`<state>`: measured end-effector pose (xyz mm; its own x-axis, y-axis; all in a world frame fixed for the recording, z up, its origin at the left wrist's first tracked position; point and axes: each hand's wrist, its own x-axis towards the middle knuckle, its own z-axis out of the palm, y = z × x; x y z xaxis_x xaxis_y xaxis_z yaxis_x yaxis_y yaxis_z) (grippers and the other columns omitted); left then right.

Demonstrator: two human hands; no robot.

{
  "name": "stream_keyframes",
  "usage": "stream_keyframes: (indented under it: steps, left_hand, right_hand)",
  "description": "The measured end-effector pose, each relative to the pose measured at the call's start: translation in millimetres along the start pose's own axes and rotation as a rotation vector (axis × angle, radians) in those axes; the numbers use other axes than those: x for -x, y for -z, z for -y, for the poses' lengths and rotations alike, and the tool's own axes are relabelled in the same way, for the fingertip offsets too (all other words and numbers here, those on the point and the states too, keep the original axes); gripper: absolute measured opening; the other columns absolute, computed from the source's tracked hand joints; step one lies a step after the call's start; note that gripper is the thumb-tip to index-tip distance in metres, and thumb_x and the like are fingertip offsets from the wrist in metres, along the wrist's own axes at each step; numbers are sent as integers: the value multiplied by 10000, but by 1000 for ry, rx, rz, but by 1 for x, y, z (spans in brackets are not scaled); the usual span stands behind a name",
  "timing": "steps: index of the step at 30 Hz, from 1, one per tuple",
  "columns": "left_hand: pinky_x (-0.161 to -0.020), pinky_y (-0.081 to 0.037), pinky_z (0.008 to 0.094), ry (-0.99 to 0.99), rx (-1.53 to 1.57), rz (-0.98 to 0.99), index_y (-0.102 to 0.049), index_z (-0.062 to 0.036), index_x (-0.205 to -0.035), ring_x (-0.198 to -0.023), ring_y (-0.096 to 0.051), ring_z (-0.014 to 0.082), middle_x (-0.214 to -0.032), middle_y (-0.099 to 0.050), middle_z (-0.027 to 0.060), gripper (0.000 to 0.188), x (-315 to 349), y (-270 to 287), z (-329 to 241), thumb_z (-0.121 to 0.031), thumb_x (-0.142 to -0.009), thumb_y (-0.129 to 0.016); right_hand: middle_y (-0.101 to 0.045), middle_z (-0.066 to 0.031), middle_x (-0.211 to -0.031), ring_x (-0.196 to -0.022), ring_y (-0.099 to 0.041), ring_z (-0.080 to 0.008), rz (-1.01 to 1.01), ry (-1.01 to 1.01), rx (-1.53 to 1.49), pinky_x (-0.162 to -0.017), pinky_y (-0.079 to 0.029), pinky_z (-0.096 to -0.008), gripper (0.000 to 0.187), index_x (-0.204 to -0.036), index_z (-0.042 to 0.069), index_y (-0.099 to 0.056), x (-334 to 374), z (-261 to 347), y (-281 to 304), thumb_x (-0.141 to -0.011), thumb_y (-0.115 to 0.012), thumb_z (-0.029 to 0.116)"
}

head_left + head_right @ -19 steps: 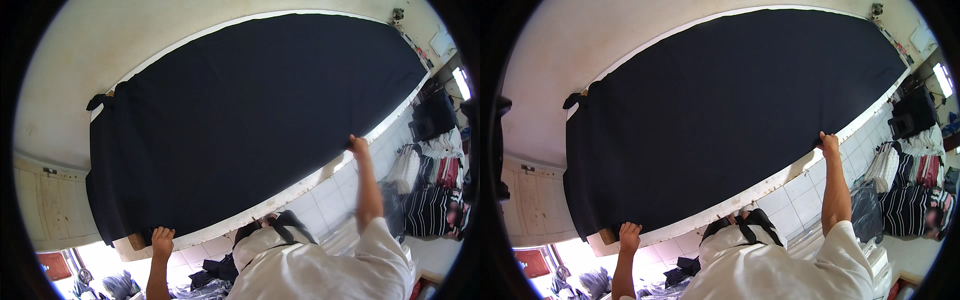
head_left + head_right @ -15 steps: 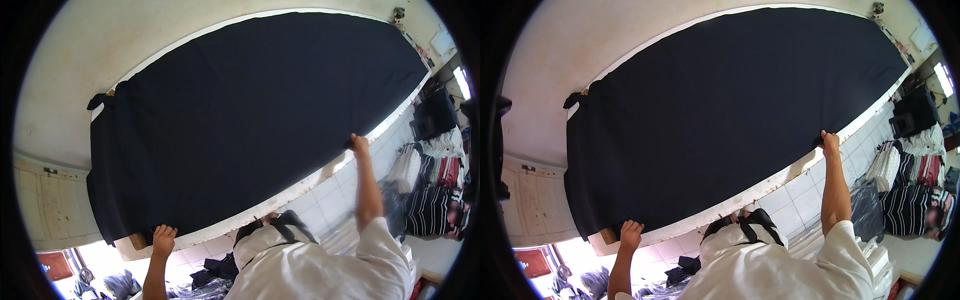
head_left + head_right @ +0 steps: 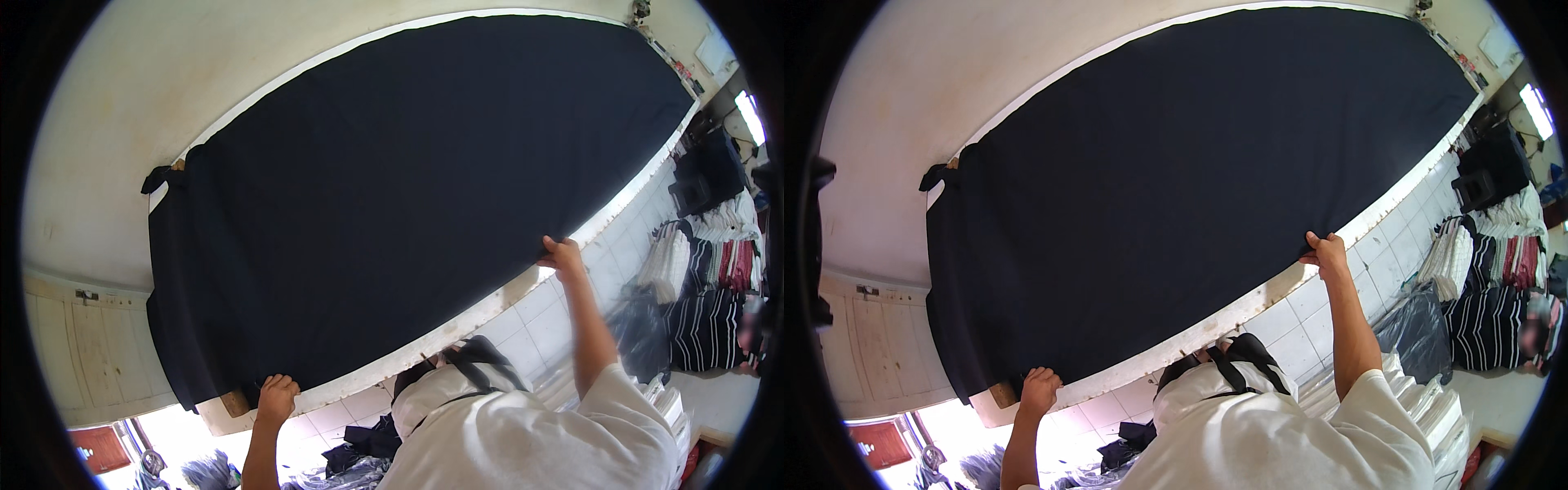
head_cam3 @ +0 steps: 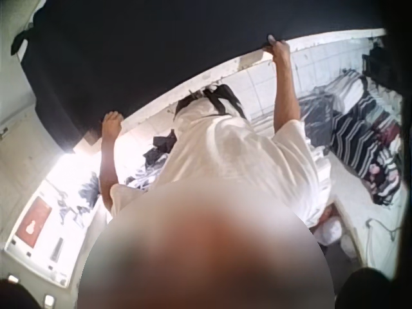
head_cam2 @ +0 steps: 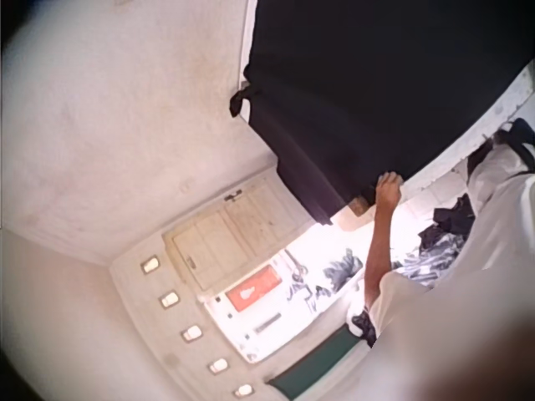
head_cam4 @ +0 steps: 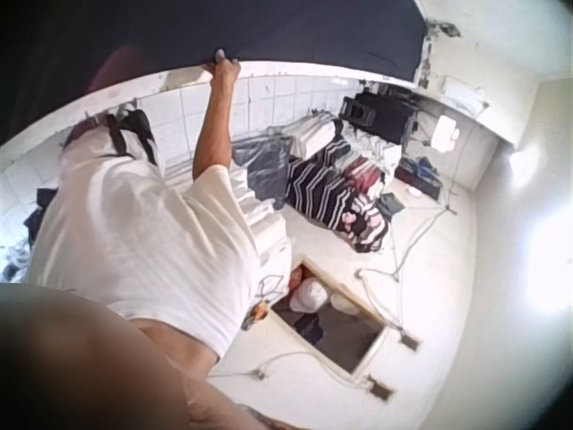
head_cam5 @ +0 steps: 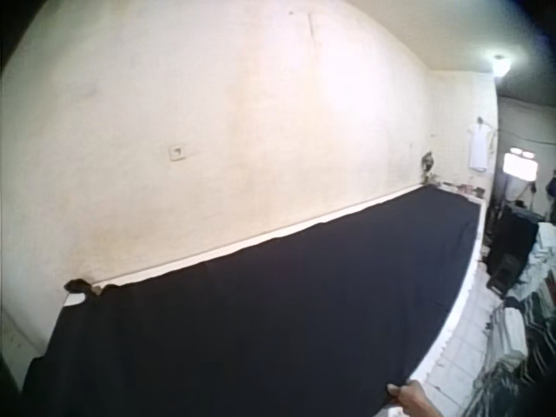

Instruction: The person lays a large piece of black fabric on a table, smooths it, and cuts it into sections using shears. They repeatedly fold and align the fabric before cutting.

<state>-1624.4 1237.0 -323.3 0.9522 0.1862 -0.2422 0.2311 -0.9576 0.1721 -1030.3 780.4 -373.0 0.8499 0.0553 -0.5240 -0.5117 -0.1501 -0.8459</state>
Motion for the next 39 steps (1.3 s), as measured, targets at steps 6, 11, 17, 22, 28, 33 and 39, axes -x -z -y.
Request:
stream_keyframes:
  steps: [6,11,17,22,28,33,39]
  left_hand:
    - [-897,-558,450,-95,-205,456,-764,-111,-821,-988,-725,310,-922,-739,79,58,-41,20,-6,-81,-786,-728]
    - [-903,-616,434,96,224,729,-849,-121,-1051,-1010,-785,286,-1043,-821,118,211,-137,69,-60,-273,-918,-785]
    - [-1241,-358,502,153,415,-444,-577,-37,-1505,-1494,-471,366,-1584,-532,208,533,-352,67,-218,-298,-1050,-670]
    - [-1337,-85,566,431,121,-352,-330,-59,-1686,-1656,-144,404,-1779,-227,200,689,-420,21,-296,-425,-1124,-487]
    - [-1328,-130,572,504,218,-540,-458,16,-1603,-1634,-226,421,-1730,-337,232,638,-495,29,-374,-386,-1110,-504]
    - [-1336,-111,562,342,176,-478,-443,-23,-1629,-1638,-224,402,-1745,-319,209,636,-575,14,-476,-372,-1100,-509]
    - [-1328,-146,563,558,184,-407,-474,2,-1600,-1617,-276,419,-1709,-383,227,601,-598,17,-504,-322,-1095,-520]
  right_hand:
    - [-734,-221,-940,-609,-738,-319,-13,-86,-5,-523,-665,-400,321,-1177,-144,-608,-3,-2,2,-1028,-714,119]
    - [-718,-238,-967,-742,-757,-386,100,-296,-83,-688,-696,-532,404,-1241,-171,-599,-46,24,44,-963,-773,64]
    - [-739,-154,-976,-760,-732,-242,-21,30,-433,-593,-612,-373,298,-1162,-56,-681,-177,99,150,-1010,-749,191]
    - [-720,-192,-980,-646,-704,-256,-27,161,-132,-487,-634,-406,250,-1106,-101,-625,-185,93,188,-995,-746,87]
    - [-725,-199,-988,-685,-732,-290,-89,-117,-234,-557,-672,-435,233,-1056,-89,-640,-257,142,242,-1019,-714,128]
    - [-734,-182,-924,-673,-744,-282,-1,121,-287,-532,-657,-403,303,-1116,-132,-619,-319,178,310,-1032,-694,149]
    - [-719,-231,-1004,-670,-732,-303,-71,-59,-191,-481,-645,-394,414,-1284,-168,-543,-356,165,343,-1025,-703,112]
